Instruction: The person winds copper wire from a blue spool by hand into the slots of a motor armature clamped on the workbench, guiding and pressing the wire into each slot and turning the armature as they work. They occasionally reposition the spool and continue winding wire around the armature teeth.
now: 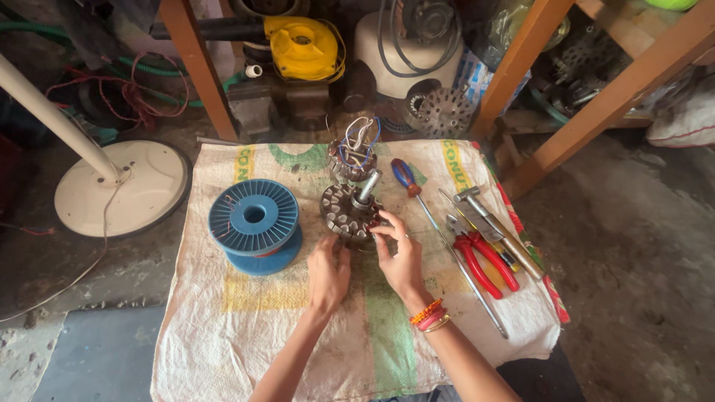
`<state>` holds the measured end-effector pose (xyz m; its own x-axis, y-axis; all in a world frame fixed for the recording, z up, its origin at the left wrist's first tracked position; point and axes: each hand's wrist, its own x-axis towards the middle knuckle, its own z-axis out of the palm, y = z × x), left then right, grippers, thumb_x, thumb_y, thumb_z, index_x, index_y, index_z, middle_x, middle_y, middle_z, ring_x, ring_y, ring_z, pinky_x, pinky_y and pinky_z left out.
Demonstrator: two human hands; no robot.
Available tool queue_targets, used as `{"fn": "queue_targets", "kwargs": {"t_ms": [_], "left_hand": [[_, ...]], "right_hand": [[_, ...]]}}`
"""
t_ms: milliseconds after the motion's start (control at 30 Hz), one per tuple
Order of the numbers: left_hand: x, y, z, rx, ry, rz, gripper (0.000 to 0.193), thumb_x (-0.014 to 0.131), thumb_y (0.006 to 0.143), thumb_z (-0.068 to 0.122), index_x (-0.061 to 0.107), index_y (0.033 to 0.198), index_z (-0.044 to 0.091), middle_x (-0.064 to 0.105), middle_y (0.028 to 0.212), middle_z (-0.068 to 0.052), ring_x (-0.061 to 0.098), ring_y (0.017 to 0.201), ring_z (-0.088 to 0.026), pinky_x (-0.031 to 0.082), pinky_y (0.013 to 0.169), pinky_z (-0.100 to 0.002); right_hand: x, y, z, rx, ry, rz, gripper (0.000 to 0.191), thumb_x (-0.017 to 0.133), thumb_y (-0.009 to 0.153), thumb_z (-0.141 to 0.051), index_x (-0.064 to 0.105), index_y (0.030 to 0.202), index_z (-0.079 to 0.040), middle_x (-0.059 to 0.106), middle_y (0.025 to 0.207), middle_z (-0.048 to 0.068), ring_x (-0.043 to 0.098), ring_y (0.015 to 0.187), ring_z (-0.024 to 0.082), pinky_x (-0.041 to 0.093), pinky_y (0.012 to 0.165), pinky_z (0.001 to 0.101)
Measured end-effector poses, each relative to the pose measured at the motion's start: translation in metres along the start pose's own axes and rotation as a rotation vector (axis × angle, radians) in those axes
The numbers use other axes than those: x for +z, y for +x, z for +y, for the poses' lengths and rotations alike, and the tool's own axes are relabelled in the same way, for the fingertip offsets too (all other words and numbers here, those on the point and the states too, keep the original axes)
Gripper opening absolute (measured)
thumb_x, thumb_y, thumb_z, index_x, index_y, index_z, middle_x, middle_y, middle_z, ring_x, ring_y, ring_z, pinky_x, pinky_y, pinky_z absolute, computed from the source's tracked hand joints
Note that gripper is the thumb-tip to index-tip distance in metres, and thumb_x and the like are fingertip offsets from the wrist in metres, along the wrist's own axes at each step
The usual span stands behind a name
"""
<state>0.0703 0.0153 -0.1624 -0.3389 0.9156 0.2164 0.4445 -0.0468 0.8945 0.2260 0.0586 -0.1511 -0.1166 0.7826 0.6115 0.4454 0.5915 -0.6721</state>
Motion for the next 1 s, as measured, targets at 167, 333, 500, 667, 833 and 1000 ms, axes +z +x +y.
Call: {"fn": "queue_targets", "kwargs": {"t_ms": [167, 333, 500, 667, 833, 1000], "left_hand": [[-0.007, 0.007, 0.002, -0.083, -0.221, 0.095, 0.042, 0.058, 0.094, 0.003, 0.057, 0.136, -0.002, 0.070, 0.121, -0.024, 0.073, 0.109, -0.032, 0.059, 0.094, -0.039], [-0.011, 0.015, 0.000, -0.017, -0.350, 0.169, 0.065, 0.058, 0.099, 0.007, 0.033, 0.159, 0.007, 0.064, 0.131, -0.028, 0.066, 0.119, -0.032, 0.055, 0.095, -0.039], [-0.008, 0.026, 0.003, -0.058, -0.402, 0.023, 0.067, 0.067, 0.096, 0.012, 0.037, 0.156, 0.010, 0.068, 0.133, -0.023, 0.074, 0.111, -0.029, 0.059, 0.091, -0.037], [-0.006, 0.040, 0.007, -0.159, -0.432, -0.089, 0.084, 0.071, 0.088, 0.010, 0.022, 0.156, 0.011, 0.072, 0.121, -0.022, 0.074, 0.103, -0.026, 0.061, 0.085, -0.036], [-0.007, 0.047, -0.005, -0.227, -0.754, -0.092, 0.076, 0.059, 0.091, 0.001, 0.022, 0.157, 0.012, 0.069, 0.116, -0.020, 0.074, 0.099, -0.029, 0.067, 0.078, -0.038], [0.000, 0.054, -0.020, -0.269, -0.889, -0.011, 0.066, 0.056, 0.091, -0.001, 0.033, 0.152, 0.009, 0.053, 0.136, -0.016, 0.066, 0.113, -0.029, 0.065, 0.079, -0.042]], "right_hand": [[0.004, 0.000, 0.004, 0.036, 0.033, 0.024, 0.047, 0.071, 0.092, -0.003, 0.053, 0.135, -0.007, 0.078, 0.096, 0.004, 0.068, 0.077, 0.016, 0.054, 0.077, 0.0297], [0.005, -0.001, 0.003, -0.022, 0.034, 0.015, 0.048, 0.071, 0.092, -0.003, 0.050, 0.135, -0.006, 0.076, 0.094, 0.004, 0.066, 0.076, 0.015, 0.054, 0.075, 0.0295], [-0.002, -0.001, 0.000, -0.032, -0.017, 0.006, 0.052, 0.074, 0.086, -0.003, 0.049, 0.132, -0.007, 0.077, 0.087, 0.002, 0.066, 0.068, 0.013, 0.052, 0.065, 0.0285], [-0.006, -0.006, 0.002, 0.000, -0.037, -0.072, 0.058, 0.077, 0.082, -0.002, 0.049, 0.132, -0.008, 0.077, 0.079, 0.001, 0.068, 0.061, 0.011, 0.053, 0.059, 0.0252], [-0.006, -0.005, 0.011, 0.040, -0.076, -0.076, 0.054, 0.076, 0.081, -0.001, 0.050, 0.128, -0.006, 0.076, 0.077, 0.002, 0.067, 0.060, 0.011, 0.054, 0.055, 0.0257], [-0.009, -0.006, 0.015, -0.055, -0.146, 0.164, 0.051, 0.076, 0.081, 0.001, 0.049, 0.124, -0.004, 0.074, 0.080, 0.005, 0.065, 0.065, 0.011, 0.054, 0.062, 0.0258]]}}
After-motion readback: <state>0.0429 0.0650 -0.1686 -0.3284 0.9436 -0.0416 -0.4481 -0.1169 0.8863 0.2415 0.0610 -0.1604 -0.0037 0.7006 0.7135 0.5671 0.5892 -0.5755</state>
